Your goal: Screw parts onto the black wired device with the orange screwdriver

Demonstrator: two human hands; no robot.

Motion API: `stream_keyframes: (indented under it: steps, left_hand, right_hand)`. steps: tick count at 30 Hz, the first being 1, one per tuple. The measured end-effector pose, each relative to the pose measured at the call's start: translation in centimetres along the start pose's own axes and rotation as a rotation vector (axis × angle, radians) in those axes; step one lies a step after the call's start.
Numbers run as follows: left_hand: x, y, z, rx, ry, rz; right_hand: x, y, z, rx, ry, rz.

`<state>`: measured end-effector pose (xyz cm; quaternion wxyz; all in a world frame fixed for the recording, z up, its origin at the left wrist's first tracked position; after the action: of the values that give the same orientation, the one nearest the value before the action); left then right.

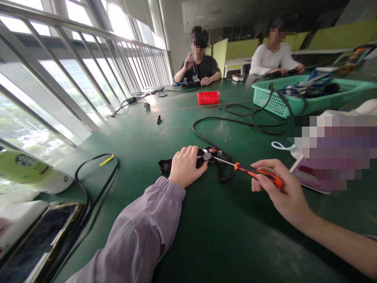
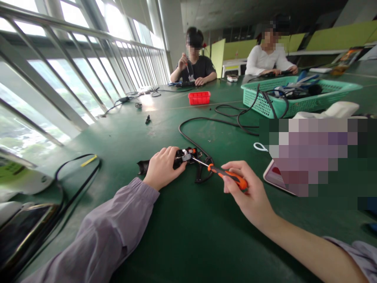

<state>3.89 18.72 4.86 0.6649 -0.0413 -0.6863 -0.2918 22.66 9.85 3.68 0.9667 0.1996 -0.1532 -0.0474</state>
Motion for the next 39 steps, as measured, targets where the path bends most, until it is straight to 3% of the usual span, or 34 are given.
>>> stream_keyframes:
  steps: [2, 8, 13, 19, 25, 31, 36, 39]
  left_hand:
    - [0.1, 0.0, 0.0, 0.002, 0.0, 0.002]
    - [0.2, 0.0, -0.1, 0.001, 0.004, -0.008]
    - [0.1, 0.0, 0.0, 0.002, 0.01, -0.008]
    - [0.1, 0.0, -0.1, 0.002, 0.008, -0.01]
    - [0.1, 0.0, -0.1, 0.003, 0.005, -0.003]
    - [0.1, 0.0, 0.0, 0.005, 0.007, -0.001]
    - [0.1, 0.0, -0.1, 0.0, 0.011, -0.005]
    - [0.1, 0.0, 0.0, -0.003, 0.014, -0.015]
  right_hand:
    - [-0.4, -0.1, 0.1, 0.003, -0.013, 0.054]
    - [0.9, -0.1, 0.5, 0.033, -0.017, -0.105]
    - [-0.7, 0.1, 0.4, 0.029, -0.02, 0.046]
    - [1.0, -0.1, 1.0, 0.084, -0.036, -0.124]
    - [-0.8, -0.1, 0.7, 0.021, -0.086, 0.092]
    - [1.0, 0.0, 0.7, 0.039, -0.038, -0.119]
    - [-0.6, 0.0, 0.8, 0.029, -0.072, 0.061]
    - [-0.1, -0.1, 0.9, 0.042, -0.065, 0.006]
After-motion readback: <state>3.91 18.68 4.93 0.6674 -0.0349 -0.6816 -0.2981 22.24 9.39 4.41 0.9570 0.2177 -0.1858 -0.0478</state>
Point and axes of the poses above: each hand's wrist, its own y-axis towards the middle knuckle, its own x-axis out of the back of the hand, z = x × y, the point moved 9 cm from there along y, towards the middle knuckle, and after that the axes turned 2 degrees about z, right-handed, at the moved point
